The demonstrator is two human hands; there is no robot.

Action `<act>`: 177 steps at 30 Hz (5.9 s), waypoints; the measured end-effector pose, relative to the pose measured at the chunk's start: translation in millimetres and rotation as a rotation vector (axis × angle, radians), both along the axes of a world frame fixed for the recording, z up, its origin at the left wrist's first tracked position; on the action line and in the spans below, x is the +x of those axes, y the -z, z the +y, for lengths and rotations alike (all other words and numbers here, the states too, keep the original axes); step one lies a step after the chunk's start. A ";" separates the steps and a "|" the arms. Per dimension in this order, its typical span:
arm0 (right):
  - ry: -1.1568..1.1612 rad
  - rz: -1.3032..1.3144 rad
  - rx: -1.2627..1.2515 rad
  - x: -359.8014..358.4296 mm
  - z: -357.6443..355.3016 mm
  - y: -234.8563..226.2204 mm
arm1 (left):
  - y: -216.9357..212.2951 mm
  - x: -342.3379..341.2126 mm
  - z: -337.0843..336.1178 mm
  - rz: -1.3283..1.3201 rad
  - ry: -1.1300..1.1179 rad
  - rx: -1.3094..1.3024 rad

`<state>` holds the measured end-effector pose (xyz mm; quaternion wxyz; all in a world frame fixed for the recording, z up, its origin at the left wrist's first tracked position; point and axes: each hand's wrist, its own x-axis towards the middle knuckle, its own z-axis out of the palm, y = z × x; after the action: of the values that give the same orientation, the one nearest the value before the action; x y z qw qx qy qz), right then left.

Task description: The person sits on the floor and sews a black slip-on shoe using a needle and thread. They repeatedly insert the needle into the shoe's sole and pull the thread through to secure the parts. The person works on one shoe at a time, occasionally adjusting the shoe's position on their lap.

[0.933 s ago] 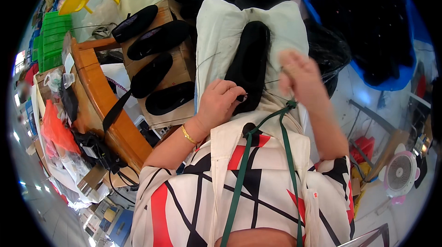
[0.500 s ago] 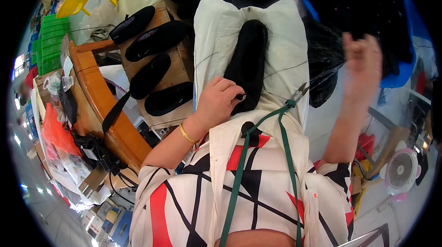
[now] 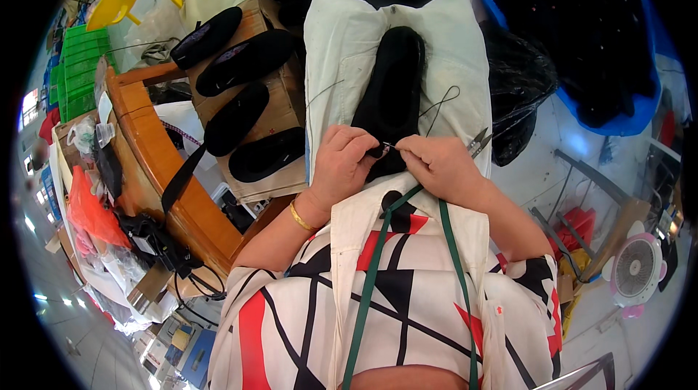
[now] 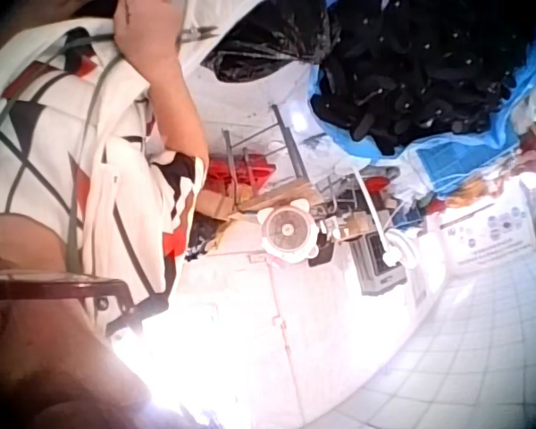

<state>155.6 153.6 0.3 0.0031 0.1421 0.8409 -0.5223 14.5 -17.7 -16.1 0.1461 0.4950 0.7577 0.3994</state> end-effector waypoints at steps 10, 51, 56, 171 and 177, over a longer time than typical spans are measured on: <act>-0.042 0.009 0.058 2.5 -1.6 1.1 | 2.9 2.2 -0.3 0.001 -0.027 0.048; 0.067 -0.024 0.085 -7.0 -27.5 21.0 | 8.9 2.9 -9.9 -0.045 -0.064 0.046; 0.135 -0.124 -0.258 -24.7 -18.3 9.6 | 7.0 4.3 -8.3 -0.058 -0.033 0.057; 0.093 0.314 0.011 -131.7 21.4 12.2 | -13.0 -91.9 27.8 0.040 -0.204 0.137; 0.085 0.085 -0.215 -138.3 30.9 13.9 | -15.1 -92.2 29.6 0.050 -0.237 0.131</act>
<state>17.3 184.5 -13.6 -0.0394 0.1544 0.7725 -0.6146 -77.8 11.9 -1.1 0.0464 0.4202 0.7867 0.4498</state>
